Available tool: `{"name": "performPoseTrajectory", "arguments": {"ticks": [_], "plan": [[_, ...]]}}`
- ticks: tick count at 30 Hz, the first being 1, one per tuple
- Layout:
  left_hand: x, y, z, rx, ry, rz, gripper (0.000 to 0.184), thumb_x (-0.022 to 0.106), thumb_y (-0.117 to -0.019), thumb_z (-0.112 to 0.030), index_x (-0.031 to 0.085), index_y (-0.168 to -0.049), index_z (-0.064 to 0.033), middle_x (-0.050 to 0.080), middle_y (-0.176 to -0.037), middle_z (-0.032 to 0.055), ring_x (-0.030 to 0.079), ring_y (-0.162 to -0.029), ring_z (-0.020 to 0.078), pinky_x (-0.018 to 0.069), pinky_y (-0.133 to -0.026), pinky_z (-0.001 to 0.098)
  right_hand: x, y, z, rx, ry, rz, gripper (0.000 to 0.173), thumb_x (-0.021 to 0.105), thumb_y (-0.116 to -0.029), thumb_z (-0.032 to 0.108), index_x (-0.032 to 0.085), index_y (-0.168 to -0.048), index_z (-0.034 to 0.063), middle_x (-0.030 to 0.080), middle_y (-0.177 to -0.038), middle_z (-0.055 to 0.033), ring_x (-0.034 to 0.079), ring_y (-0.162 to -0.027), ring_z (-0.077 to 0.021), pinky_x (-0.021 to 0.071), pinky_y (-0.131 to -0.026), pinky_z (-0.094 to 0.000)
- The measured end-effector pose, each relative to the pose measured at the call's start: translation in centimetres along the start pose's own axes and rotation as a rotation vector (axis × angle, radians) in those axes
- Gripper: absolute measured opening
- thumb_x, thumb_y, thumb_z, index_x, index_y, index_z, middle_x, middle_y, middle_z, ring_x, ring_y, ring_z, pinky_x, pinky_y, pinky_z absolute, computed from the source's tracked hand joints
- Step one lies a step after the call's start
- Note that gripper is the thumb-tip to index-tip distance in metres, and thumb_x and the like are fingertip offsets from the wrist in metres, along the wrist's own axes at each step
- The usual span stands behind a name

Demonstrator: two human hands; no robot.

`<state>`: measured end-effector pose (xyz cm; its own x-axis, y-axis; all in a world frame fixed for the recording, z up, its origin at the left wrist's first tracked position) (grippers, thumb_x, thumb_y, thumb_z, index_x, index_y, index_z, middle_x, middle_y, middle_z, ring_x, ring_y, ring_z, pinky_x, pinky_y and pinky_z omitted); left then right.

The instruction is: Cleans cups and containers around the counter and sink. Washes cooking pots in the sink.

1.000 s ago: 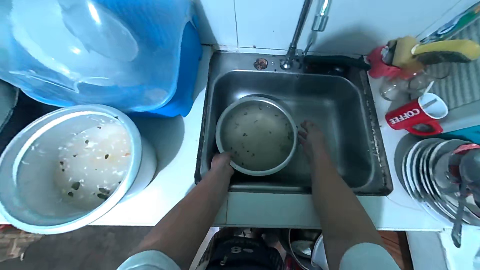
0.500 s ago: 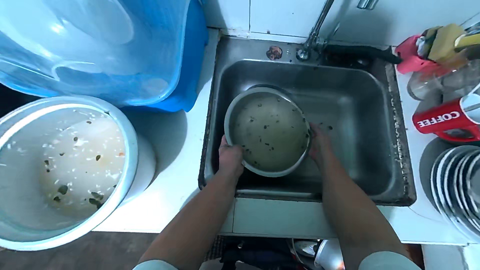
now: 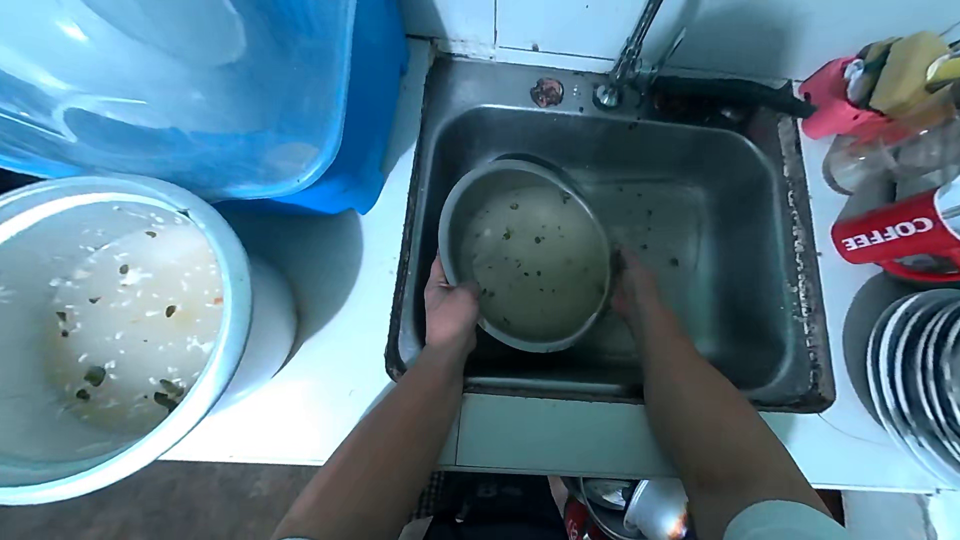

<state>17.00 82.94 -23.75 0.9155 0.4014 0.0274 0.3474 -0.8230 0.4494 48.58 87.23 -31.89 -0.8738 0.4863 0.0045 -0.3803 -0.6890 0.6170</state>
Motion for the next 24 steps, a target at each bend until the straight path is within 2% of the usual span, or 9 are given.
{"name": "performPoseTrajectory", "arguments": {"ticks": [7, 10, 14, 17, 21, 24], "plan": [[-0.3, 0.4, -0.7, 0.094, -0.022, 0.020, 0.067, 0.058, -0.0868, 0.012, 0.051, -0.147, -0.0178, 0.068, -0.127, 0.0046, 0.068, -0.107, 0.0155, 0.0601, -0.085, 0.0397, 0.5, 0.0, 0.0, -0.042, -0.051, 0.031, 0.044, 0.045, -0.1087, 0.041, 0.061, -0.135, 0.0095, 0.068, -0.121, -0.0101, 0.067, -0.109, -0.0224, 0.0567, -0.092, -0.0466], [-0.1, 0.9, -1.2, 0.152, -0.064, 0.034, 0.065, 0.058, -0.0866, 0.011, 0.052, -0.145, -0.0164, 0.068, -0.125, 0.0035, 0.069, -0.106, 0.0137, 0.0607, -0.085, 0.0378, 0.1, -0.1, -0.3, -0.043, -0.073, 0.021, 0.044, 0.039, -0.1108, 0.040, 0.059, -0.138, 0.0105, 0.067, -0.126, -0.0099, 0.065, -0.113, -0.0226, 0.0556, -0.095, -0.0464], [-0.1, 1.2, -1.6, 0.209, -0.109, 0.068, 0.064, 0.059, -0.0870, 0.007, 0.052, -0.145, -0.0179, 0.069, -0.124, 0.0023, 0.069, -0.105, 0.0128, 0.0609, -0.085, 0.0369, -0.2, 0.0, -0.4, -0.016, -0.066, -0.016, 0.045, 0.043, -0.1097, 0.041, 0.058, -0.140, 0.0119, 0.066, -0.128, -0.0104, 0.065, -0.115, -0.0234, 0.0556, -0.096, -0.0477], [0.0, 1.4, -1.8, 0.226, -0.110, 0.085, 0.068, 0.058, -0.0876, 0.008, 0.049, -0.149, -0.0187, 0.068, -0.127, 0.0018, 0.069, -0.106, 0.0121, 0.0609, -0.086, 0.0356, -0.1, 0.1, -0.5, 0.025, -0.059, -0.025, 0.048, 0.042, -0.1091, 0.043, 0.056, -0.140, 0.0094, 0.065, -0.129, -0.0128, 0.065, -0.115, -0.0252, 0.0558, -0.095, -0.0490], [0.1, 1.1, -1.9, 0.256, -0.065, 0.074, 0.069, 0.057, -0.0853, 0.013, 0.047, -0.149, -0.0118, 0.068, -0.128, 0.0037, 0.069, -0.110, 0.0119, 0.0609, -0.091, 0.0334, -0.3, 0.8, -0.3, 0.035, -0.004, -0.102, 0.049, 0.047, -0.1083, 0.043, 0.056, -0.139, 0.0066, 0.063, -0.131, -0.0147, 0.063, -0.118, -0.0259, 0.0546, -0.097, -0.0491], [0.2, 0.9, -2.0, 0.258, -0.029, 0.078, 0.069, 0.056, -0.0848, 0.014, 0.047, -0.149, -0.0095, 0.068, -0.128, 0.0041, 0.068, -0.112, 0.0116, 0.0602, -0.093, 0.0325, -0.1, 0.2, -0.6, 0.014, -0.022, -0.075, 0.045, 0.046, -0.1088, 0.040, 0.056, -0.138, 0.0070, 0.064, -0.130, -0.0143, 0.065, -0.117, -0.0260, 0.0557, -0.096, -0.0493]]}}
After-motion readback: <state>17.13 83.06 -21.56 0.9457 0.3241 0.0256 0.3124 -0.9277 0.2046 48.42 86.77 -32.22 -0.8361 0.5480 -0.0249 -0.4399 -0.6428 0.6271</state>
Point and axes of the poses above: each hand's wrist, its own y-axis away from the middle knuckle, its own x-axis out of the palm, z = x × y, the point moved 8 cm from there along -y, towards the middle knuckle
